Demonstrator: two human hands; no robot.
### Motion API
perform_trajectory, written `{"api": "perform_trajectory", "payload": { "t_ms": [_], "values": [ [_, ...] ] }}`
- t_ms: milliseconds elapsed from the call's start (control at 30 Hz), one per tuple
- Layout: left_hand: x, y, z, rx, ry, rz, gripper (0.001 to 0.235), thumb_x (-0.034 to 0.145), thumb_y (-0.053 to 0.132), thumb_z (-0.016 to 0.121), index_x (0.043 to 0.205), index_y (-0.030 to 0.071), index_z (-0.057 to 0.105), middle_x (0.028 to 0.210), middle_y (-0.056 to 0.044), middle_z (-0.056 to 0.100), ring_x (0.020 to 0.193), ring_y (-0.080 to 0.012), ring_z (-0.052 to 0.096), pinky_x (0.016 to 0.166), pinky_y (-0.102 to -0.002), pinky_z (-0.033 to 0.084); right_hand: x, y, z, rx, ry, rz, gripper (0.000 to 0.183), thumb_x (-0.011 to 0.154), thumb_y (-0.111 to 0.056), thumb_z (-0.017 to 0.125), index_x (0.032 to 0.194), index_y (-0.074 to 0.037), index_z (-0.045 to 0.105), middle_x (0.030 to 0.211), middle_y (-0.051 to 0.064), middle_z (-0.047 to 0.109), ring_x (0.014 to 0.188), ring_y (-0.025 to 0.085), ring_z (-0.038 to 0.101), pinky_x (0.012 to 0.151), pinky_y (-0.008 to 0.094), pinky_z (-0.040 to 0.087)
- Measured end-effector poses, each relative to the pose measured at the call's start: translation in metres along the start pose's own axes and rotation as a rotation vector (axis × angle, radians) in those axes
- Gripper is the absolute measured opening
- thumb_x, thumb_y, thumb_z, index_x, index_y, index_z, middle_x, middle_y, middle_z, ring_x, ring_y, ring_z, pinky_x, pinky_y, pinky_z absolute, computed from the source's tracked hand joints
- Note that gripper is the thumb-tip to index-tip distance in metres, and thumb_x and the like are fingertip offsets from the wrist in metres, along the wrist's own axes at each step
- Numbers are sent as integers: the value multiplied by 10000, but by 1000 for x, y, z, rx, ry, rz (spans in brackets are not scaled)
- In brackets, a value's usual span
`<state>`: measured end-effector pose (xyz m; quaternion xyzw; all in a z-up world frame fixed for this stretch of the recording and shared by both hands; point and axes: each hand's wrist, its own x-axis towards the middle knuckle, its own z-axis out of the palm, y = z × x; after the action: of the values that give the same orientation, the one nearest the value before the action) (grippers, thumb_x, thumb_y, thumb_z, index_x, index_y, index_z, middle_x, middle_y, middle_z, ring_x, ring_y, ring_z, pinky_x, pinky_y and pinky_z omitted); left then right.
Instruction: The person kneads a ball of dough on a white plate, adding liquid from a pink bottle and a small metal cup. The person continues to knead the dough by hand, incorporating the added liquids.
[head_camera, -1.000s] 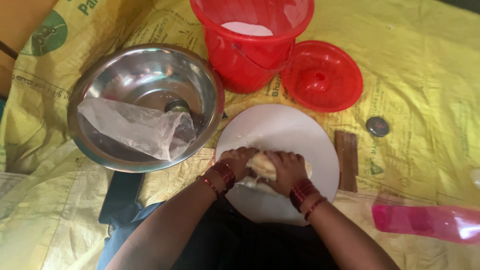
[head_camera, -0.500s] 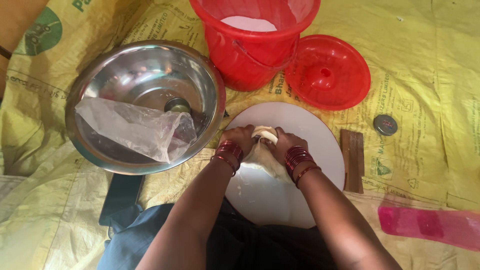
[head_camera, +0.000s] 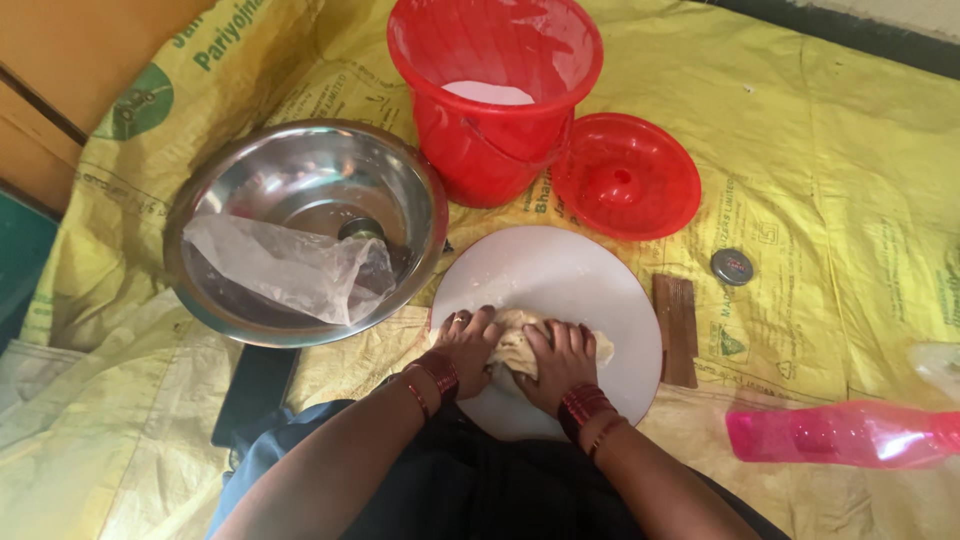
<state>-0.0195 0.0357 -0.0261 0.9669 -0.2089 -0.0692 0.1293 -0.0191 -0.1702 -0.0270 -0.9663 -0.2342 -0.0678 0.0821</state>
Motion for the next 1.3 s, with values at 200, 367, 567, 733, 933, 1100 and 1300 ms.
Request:
{"api": "perform_trajectory", "payload": {
  "t_ms": [200,367,567,733,933,1100,1300],
  "values": [
    [9,15,-30,-293,-138,-218,1130,698,458,878,1588,202,230,1517,-147,410,1425,-406,406,1181,-527,345,-12,41,-8,331,64,-127,855,666,-368,904,1383,-154,493,1445,178,486,1369,386,436,1173,563,312],
    [21,21,-37,-140,-186,-215,1333,612,471,986,1591,333,92,1671,-125,160,1499,-471,198,1151,-590,290,-15,81,-7,685,-102,215,1376,561,-449,987,1560,-60,125,1579,273,238,1478,438,261,1190,512,262],
    [39,18,-45,-152,-252,-243,1457,529,481,975,1653,313,63,1696,-91,211,1528,-464,222,1196,-611,290,-14,58,-3,434,-336,491,1648,403,-413,1074,1626,-117,8,1604,274,94,1494,397,198,1210,432,291],
    [62,15,-51,-22,-263,-134,1404,490,505,1042,1561,203,185,1629,-114,224,1521,-452,143,1172,-661,171,-8,58,-1,704,-114,477,1540,420,-420,998,1578,-21,65,1508,225,326,1411,359,413,1157,431,404],
    [76,6,-29,-186,-145,-126,1058,484,467,985,1385,198,500,1378,-64,588,1283,-306,569,1092,-504,405,6,66,22,544,-40,373,1340,548,-384,1003,1531,-5,174,1522,292,267,1409,437,349,1145,471,361],
    [78,6,-14,-145,-101,-119,788,676,445,905,1322,182,537,1308,-73,619,1211,-296,623,1047,-469,447,10,67,38,392,44,311,955,720,-231,839,1533,-117,353,1466,270,433,1288,466,469,1087,505,418],
    [74,21,-6,-132,-56,-95,745,717,367,861,1353,168,526,1290,-99,619,1132,-284,663,979,-433,500,33,87,51,255,101,315,532,783,-132,677,1307,-99,592,1162,225,671,1041,430,650,947,490,533]
  ]
}}
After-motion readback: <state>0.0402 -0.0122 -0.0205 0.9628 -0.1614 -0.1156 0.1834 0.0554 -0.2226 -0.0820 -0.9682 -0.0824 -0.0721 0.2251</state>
